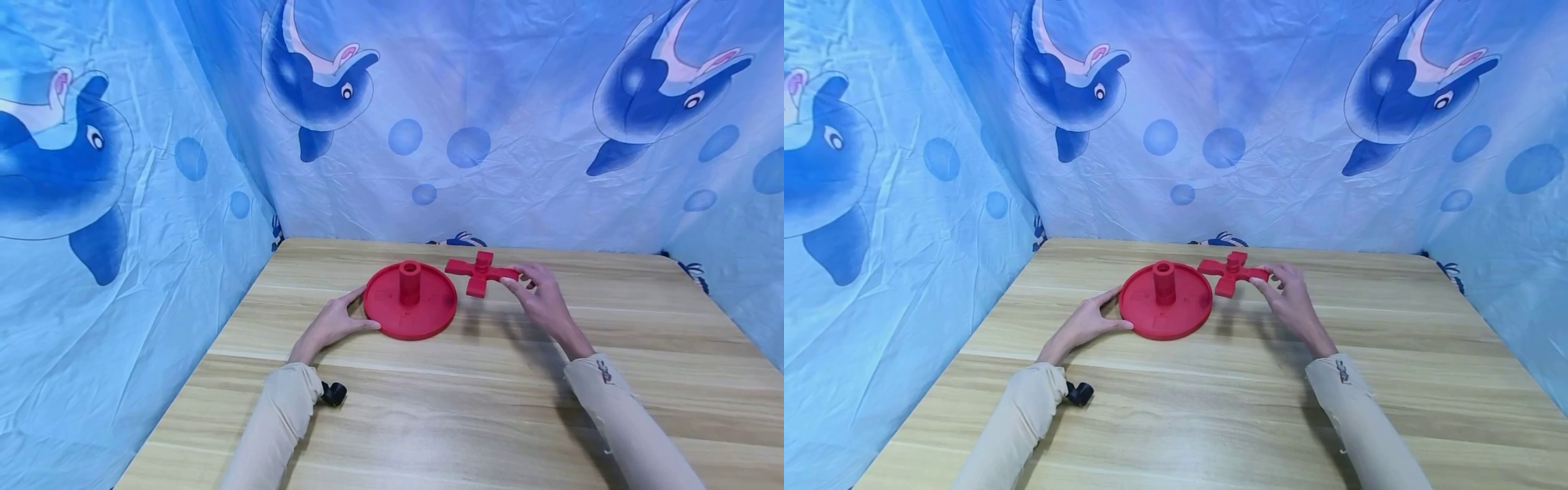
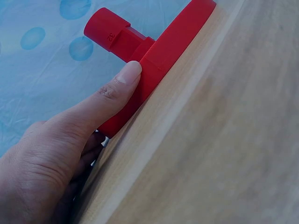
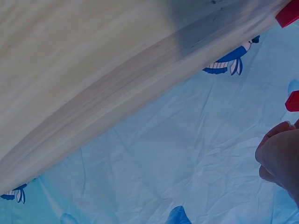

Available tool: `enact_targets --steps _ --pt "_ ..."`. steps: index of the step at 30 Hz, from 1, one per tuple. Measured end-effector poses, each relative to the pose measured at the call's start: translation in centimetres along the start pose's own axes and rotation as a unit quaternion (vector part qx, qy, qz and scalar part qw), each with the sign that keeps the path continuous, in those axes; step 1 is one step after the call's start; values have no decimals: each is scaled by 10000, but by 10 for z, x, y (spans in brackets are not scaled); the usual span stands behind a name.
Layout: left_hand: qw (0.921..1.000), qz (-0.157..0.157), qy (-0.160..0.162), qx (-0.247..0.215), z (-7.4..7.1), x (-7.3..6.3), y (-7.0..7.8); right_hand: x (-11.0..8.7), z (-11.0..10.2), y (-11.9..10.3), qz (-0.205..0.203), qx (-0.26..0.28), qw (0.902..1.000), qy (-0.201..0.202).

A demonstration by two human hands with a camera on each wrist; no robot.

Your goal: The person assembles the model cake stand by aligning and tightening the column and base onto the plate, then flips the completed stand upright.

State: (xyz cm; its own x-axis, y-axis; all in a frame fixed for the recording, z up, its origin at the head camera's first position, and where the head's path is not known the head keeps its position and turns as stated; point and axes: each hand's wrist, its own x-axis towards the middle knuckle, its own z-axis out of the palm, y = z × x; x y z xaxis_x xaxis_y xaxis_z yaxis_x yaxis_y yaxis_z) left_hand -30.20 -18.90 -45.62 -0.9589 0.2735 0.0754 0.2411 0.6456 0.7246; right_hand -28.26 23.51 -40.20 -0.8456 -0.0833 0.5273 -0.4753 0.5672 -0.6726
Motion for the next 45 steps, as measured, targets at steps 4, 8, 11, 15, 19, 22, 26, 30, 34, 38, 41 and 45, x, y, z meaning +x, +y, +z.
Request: enact_targets --steps 4,8,11,15,19,22,26,30,34,38,41,45 --pt "10000 -14 -10 -12 0 0 0 1 1 -4 -1 39 10000 -37" --pt "10000 -17 -13 -64 0 0 0 2 2 -8 -16 102 9999 -73" --pt "10000 -10 -1 -93 0 0 0 2 3 -10 -40 146 9998 -94" --pt "10000 1 21 -96 0 -1 0 3 5 -12 -60 230 9997 -101" --pt "10000 -16 25 -85 0 -1 0 4 8 -15 -13 298 9995 -96" --pt "10000 -31 20 -85 1 -1 0 5 10 -18 64 364 9993 -114" --pt "9999 -23 10 -98 1 -1 0 6 12 -21 211 503 9984 -149" --pt "9999 -28 9 -110 0 -1 0 7 16 -25 242 656 9975 -134" --pt "9999 -25 10 -109 1 -1 0 7 19 -38 138 759 9970 -89" --pt "10000 -9 3 -92 0 -1 0 4 16 -65 119 845 9963 -141" --pt "10000 1 5 -97 0 0 0 4 16 -76 123 950 9952 -177" --pt "9999 3 5 -117 0 0 0 6 19 -81 157 1115 9934 -208"
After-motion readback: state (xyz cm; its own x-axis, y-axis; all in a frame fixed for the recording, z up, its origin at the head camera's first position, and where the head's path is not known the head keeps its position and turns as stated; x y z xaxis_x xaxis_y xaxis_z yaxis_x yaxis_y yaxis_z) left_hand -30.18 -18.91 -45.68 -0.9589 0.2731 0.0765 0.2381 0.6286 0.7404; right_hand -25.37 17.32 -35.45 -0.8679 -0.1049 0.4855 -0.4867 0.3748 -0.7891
